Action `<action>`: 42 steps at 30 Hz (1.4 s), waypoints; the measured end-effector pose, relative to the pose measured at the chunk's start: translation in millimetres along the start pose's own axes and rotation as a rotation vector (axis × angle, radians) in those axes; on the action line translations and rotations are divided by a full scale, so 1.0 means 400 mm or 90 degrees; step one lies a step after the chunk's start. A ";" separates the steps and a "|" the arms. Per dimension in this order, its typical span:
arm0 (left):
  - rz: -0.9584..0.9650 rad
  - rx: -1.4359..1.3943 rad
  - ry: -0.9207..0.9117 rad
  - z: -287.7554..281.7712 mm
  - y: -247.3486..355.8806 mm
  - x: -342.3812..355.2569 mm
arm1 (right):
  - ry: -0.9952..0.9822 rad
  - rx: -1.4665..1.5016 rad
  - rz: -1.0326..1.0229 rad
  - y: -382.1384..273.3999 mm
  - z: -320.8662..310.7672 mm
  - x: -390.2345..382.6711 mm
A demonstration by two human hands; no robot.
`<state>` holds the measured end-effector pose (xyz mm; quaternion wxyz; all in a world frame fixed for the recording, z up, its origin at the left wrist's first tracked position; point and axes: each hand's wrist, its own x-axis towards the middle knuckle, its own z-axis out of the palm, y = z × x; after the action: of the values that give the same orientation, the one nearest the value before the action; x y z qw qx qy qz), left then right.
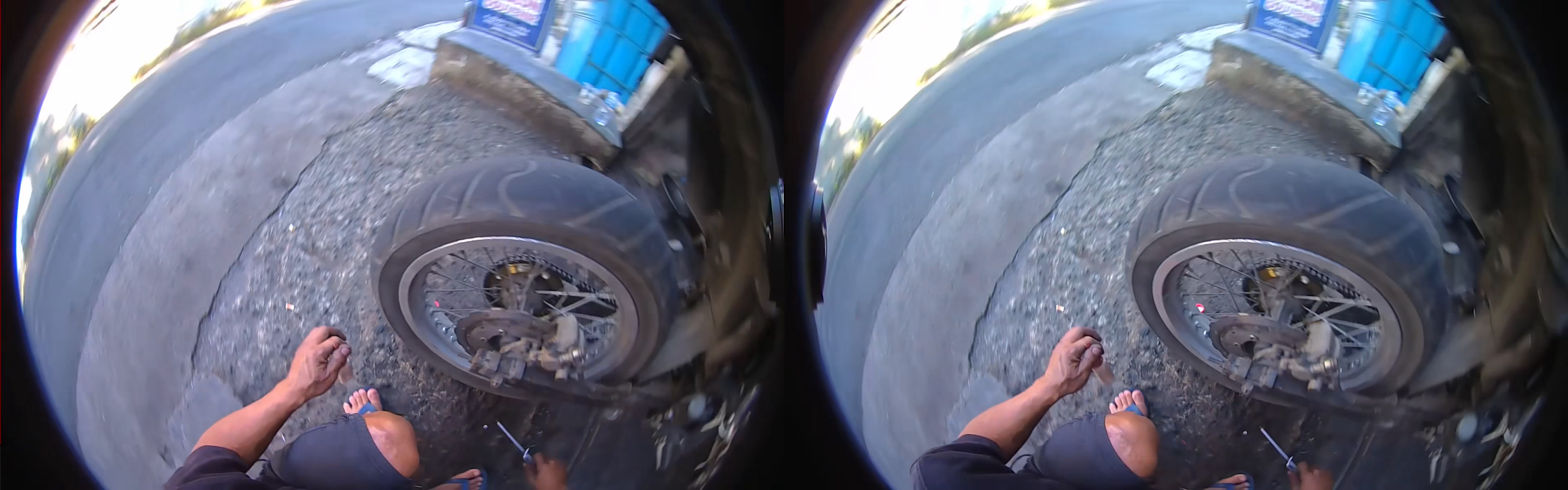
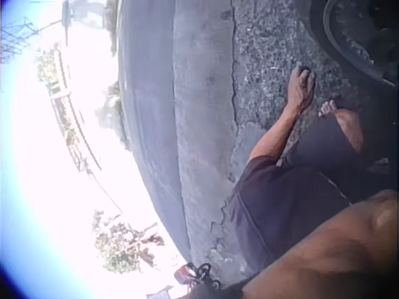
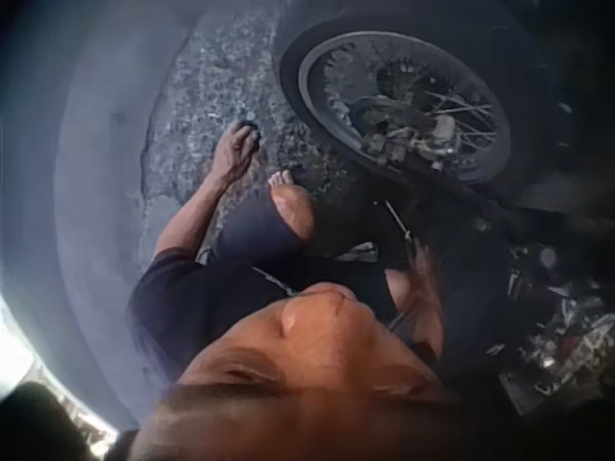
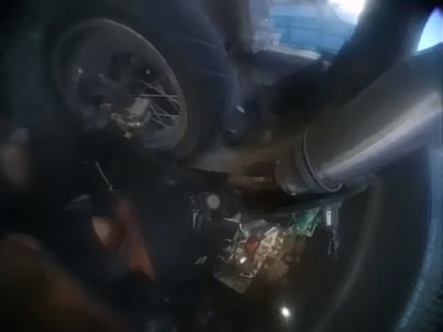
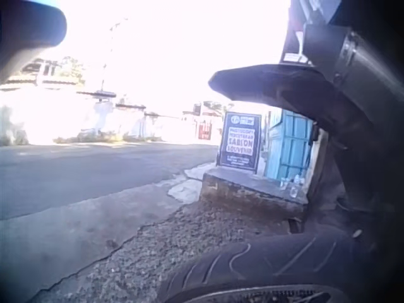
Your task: The person uses tools to remove a brake caliper from a motorcycle, applies a substance from a red tube, and replaces the brake pads.
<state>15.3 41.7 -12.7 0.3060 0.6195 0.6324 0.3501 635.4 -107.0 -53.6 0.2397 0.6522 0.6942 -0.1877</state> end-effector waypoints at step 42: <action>0.492 -0.094 -0.763 0.561 0.296 0.100 | 0.451 0.812 0.127 -0.642 -0.019 0.050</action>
<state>265.1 94.6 -41.0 0.4958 0.8627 0.0654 0.0748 378.4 -106.4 -72.3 -0.4090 0.7466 0.4233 -0.3101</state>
